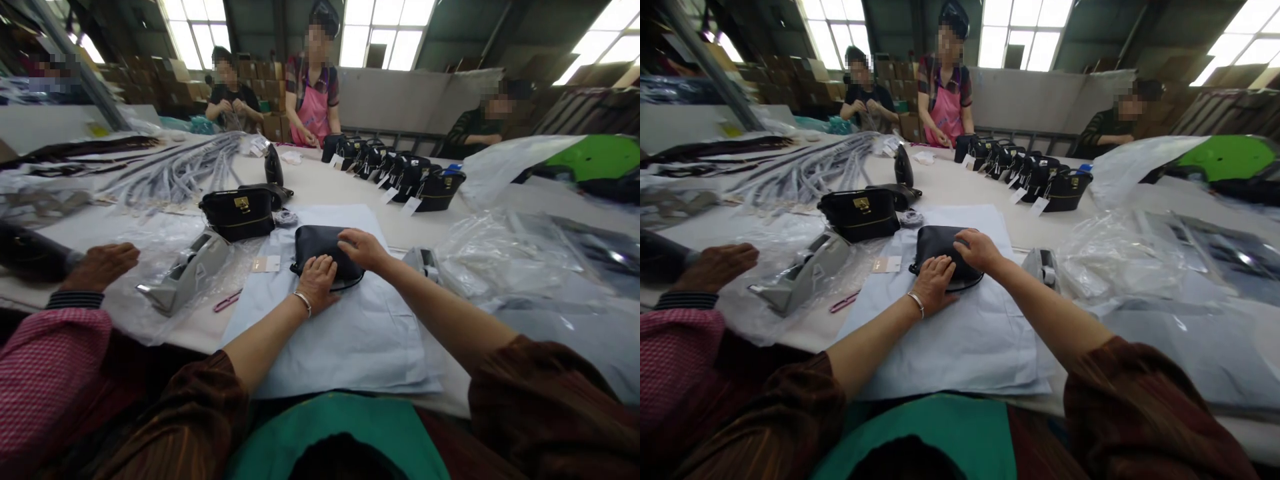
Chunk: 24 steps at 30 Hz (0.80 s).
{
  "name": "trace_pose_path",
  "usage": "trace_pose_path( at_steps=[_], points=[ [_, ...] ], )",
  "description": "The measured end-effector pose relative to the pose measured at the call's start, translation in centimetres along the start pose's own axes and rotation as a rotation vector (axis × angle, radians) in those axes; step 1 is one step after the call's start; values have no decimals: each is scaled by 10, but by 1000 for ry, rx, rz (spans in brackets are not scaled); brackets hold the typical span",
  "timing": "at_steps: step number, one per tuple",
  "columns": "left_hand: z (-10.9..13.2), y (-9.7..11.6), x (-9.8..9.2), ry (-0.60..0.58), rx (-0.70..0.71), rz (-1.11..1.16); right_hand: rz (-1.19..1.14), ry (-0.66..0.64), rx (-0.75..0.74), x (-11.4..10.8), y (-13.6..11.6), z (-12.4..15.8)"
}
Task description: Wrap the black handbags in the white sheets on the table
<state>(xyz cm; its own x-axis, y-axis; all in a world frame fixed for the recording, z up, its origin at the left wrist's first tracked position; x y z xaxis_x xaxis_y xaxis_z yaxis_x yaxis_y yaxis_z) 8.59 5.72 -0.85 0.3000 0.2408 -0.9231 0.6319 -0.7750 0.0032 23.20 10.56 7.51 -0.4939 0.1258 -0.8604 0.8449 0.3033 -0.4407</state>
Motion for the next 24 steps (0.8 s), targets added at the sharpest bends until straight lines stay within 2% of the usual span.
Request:
trace_pose_path(
  at_steps=[3,6,9,12,14,17,20,24],
  points=[
    [0,-8,-11,-36,85,98,83,-90,-88,22,1,-24],
    [-1,-21,-27,6,148,241,164,-160,-65,44,4,-42],
    [6,-38,-43,117,84,313,231,-193,29,57,13,-57],
    [25,-46,-52,216,-24,228,272,-222,30,64,20,-68],
    [38,-45,-49,217,-81,139,269,-233,17,66,23,-74],
    [48,-38,-34,117,-126,36,255,-241,31,69,26,-82],
    [44,-35,-18,50,-148,-2,270,-236,66,71,27,-87],
    [34,-42,-5,79,-186,-14,304,-224,77,73,23,-90]
  ],
)
Point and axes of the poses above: each hand's wrist, its own z-axis away from the middle knuckle, its own x-axis out of the palm, y = z × x, the point moved 5 cm from there along -z, towards the middle knuckle, and after that the axes turned 7 degrees about x, right-handed, at the moved point
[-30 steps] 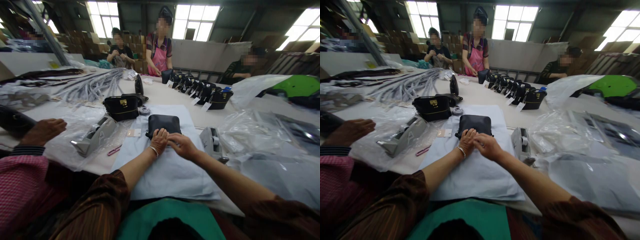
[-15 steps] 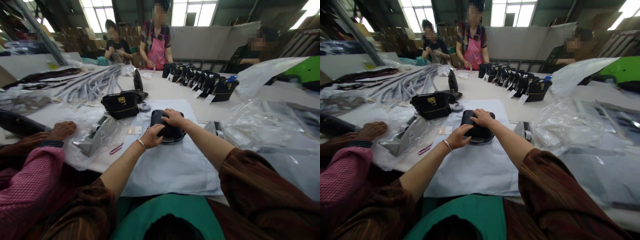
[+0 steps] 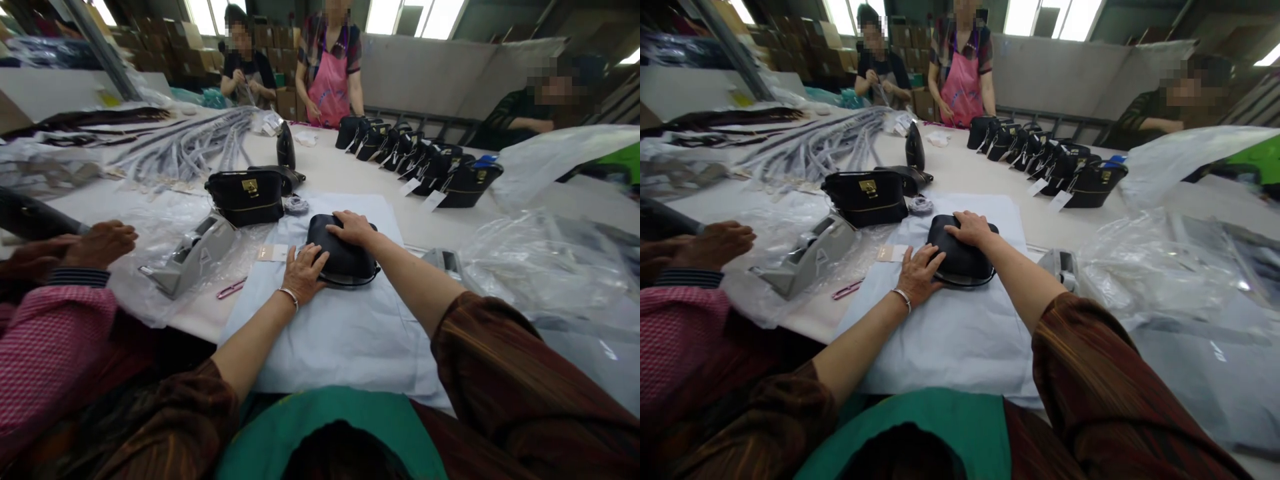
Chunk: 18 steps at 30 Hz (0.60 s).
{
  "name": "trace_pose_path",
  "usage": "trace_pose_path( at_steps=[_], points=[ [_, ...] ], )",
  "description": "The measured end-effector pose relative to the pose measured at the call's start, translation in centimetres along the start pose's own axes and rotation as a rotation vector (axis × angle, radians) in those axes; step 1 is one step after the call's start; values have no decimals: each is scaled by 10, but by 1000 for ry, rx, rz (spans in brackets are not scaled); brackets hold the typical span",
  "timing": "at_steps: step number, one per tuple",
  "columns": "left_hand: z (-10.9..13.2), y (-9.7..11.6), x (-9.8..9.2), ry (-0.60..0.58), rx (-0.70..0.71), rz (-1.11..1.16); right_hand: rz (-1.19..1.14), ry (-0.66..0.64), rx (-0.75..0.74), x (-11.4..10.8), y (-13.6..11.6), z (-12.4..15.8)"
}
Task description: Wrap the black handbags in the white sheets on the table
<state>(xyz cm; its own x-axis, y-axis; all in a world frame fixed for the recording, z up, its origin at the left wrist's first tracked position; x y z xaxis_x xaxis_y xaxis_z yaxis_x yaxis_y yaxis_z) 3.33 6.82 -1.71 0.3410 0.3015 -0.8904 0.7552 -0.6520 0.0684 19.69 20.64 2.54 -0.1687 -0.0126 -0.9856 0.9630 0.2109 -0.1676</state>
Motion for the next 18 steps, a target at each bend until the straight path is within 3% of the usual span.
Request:
trace_pose_path(
  at_steps=[8,18],
  points=[
    [2,-5,11,10,-57,52,77,64,-38,0,-20,6],
    [-1,0,8,-16,-96,20,97,91,37,-2,-21,8]
  ],
)
Point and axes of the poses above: each hand's wrist, its own z-axis away from the middle knuckle, its own x-axis out of the palm, y = z × x, the point moved 5 cm from there along -z, towards the middle knuckle, and after that the axes turned 7 degrees about x, right-handed, at the moved point
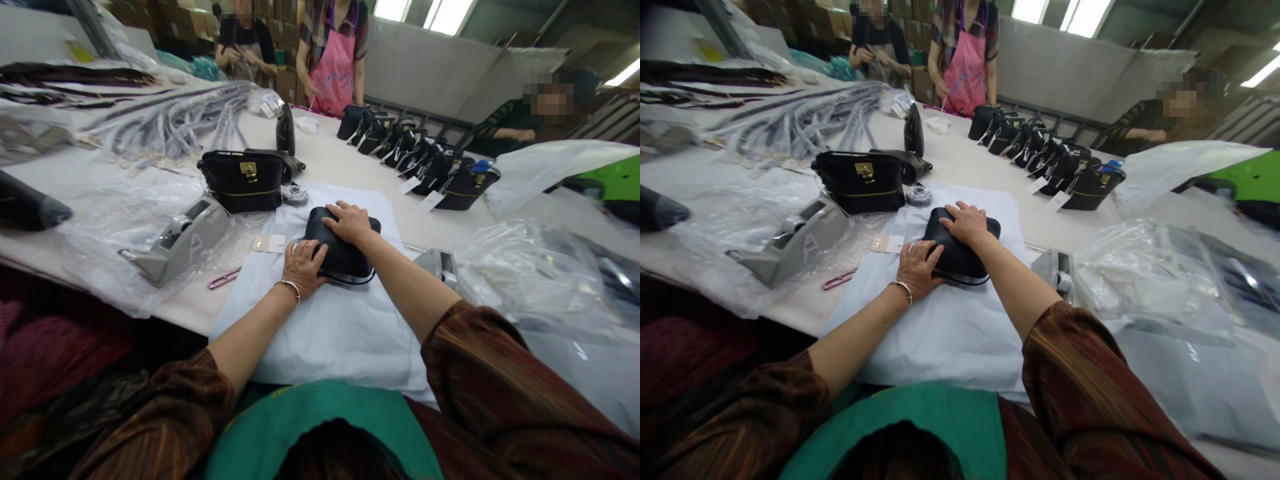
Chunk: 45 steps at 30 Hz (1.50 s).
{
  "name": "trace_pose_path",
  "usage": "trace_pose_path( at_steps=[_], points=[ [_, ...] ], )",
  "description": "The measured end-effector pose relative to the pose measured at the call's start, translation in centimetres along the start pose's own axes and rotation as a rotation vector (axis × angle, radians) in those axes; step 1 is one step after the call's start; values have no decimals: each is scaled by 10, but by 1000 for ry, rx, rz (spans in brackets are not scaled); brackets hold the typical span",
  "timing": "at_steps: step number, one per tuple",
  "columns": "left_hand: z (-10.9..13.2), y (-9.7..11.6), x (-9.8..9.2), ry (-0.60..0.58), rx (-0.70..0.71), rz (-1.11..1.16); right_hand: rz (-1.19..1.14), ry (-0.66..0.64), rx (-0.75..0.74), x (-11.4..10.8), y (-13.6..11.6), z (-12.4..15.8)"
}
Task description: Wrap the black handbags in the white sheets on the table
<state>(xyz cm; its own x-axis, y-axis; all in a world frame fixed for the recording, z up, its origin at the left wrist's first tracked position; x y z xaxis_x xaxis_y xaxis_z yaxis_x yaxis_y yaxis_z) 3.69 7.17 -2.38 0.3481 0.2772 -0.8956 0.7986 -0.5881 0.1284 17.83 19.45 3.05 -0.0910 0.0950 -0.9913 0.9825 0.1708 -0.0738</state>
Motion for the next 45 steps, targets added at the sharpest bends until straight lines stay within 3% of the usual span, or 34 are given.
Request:
trace_pose_path(
  at_steps=[7,12,20,23,27,31,34,37,39,41,43,45],
  points=[
    [0,1,-1,-23,-3,15,-1,-62,91,-3,-3,2],
    [1,1,-1,-35,-14,19,3,-39,87,2,-5,6],
    [5,-1,-15,-91,50,72,34,5,2,21,-5,41],
    [10,-19,-30,-123,105,91,39,-9,-65,26,-7,61],
    [11,-65,-40,-272,67,4,36,19,-84,29,-7,79],
    [7,-102,-42,-436,8,-156,25,25,-85,31,-8,81],
    [5,-116,-50,-511,-60,-206,4,28,-89,29,-8,80],
    [-6,-109,-64,-533,-50,-198,-35,29,-94,27,-9,80],
    [-27,-91,-76,-391,-19,-182,-68,30,-110,25,-9,81],
    [-54,-63,-84,-172,55,-83,-100,34,-124,24,-10,80],
    [-81,-32,-79,-11,161,76,-132,46,-133,23,-9,78],
    [-103,-8,-61,23,224,195,-165,65,-160,23,-9,77]
  ],
)
Point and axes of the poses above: each hand's wrist, its own z-axis away from the middle knuckle, its own x-axis out of the palm, y = z × x, the point moved 5 cm from there along -z, towards the middle knuckle, and after that the axes turned 7 degrees about x, right-handed, at the moved point
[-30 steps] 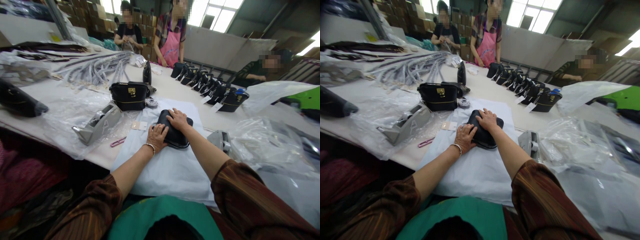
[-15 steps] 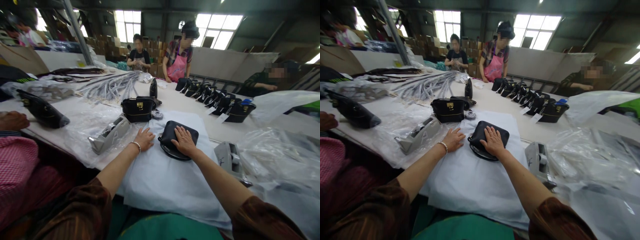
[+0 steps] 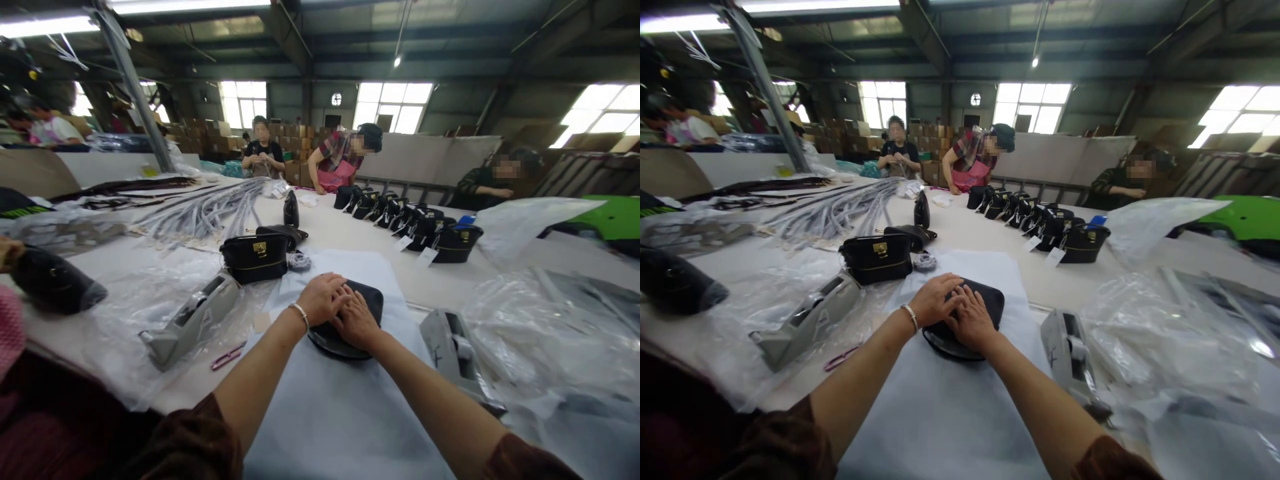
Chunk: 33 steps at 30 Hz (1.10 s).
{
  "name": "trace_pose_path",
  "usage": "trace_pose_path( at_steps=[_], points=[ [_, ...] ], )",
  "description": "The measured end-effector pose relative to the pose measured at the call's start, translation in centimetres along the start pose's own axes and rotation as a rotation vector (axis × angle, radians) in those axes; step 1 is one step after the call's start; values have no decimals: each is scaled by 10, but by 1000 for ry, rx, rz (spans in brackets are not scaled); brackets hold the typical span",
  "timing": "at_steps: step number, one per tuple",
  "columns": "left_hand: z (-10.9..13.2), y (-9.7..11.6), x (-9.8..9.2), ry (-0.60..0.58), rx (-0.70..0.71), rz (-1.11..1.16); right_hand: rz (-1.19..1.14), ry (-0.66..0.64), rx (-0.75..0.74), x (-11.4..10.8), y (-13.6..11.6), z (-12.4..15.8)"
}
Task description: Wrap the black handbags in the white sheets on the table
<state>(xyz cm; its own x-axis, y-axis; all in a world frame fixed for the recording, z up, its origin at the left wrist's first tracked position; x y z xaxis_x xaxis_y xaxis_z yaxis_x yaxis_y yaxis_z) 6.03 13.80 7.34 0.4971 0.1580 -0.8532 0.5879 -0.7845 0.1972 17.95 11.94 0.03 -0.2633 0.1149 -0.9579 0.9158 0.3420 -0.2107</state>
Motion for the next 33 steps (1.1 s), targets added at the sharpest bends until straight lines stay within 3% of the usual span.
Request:
trace_pose_path(
  at_steps=[2,5,10,13,16,18,21,26,29,33],
  points=[
    [-16,3,27,-27,-19,51,-36,8,-60,-1,-2,1],
    [-19,-4,57,-46,-86,81,-74,-36,-156,-4,-7,11],
    [-5,-11,65,17,-173,140,-199,-289,-254,-36,3,20],
    [-2,-9,65,33,-190,140,-381,-421,-81,-63,26,-20],
    [-1,-9,68,37,-186,147,-363,-248,49,-77,32,-96],
    [0,-10,69,44,-182,166,-244,-202,25,-61,17,-149],
    [1,-13,68,56,-189,206,-57,-283,-84,-10,-21,-210],
    [0,-17,64,85,-214,254,87,-343,-57,60,-52,-259],
    [-1,-18,63,94,-217,271,146,-310,-47,71,-51,-265],
    [1,-18,66,92,-238,287,-40,-288,-246,53,-44,-264]
  ],
)
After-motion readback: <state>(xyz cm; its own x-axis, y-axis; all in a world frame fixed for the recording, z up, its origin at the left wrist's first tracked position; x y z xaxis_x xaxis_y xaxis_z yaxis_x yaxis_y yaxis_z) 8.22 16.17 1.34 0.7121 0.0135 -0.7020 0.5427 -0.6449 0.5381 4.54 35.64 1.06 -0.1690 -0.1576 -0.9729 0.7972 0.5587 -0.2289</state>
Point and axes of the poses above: each hand's wrist, its own z-axis away from the middle knuckle, its own x-axis out of the palm, y = z × x, the point moved 5 cm from there along -z, towards the middle knuckle, and after that the axes turned 7 degrees about x, right-handed, at the moved point
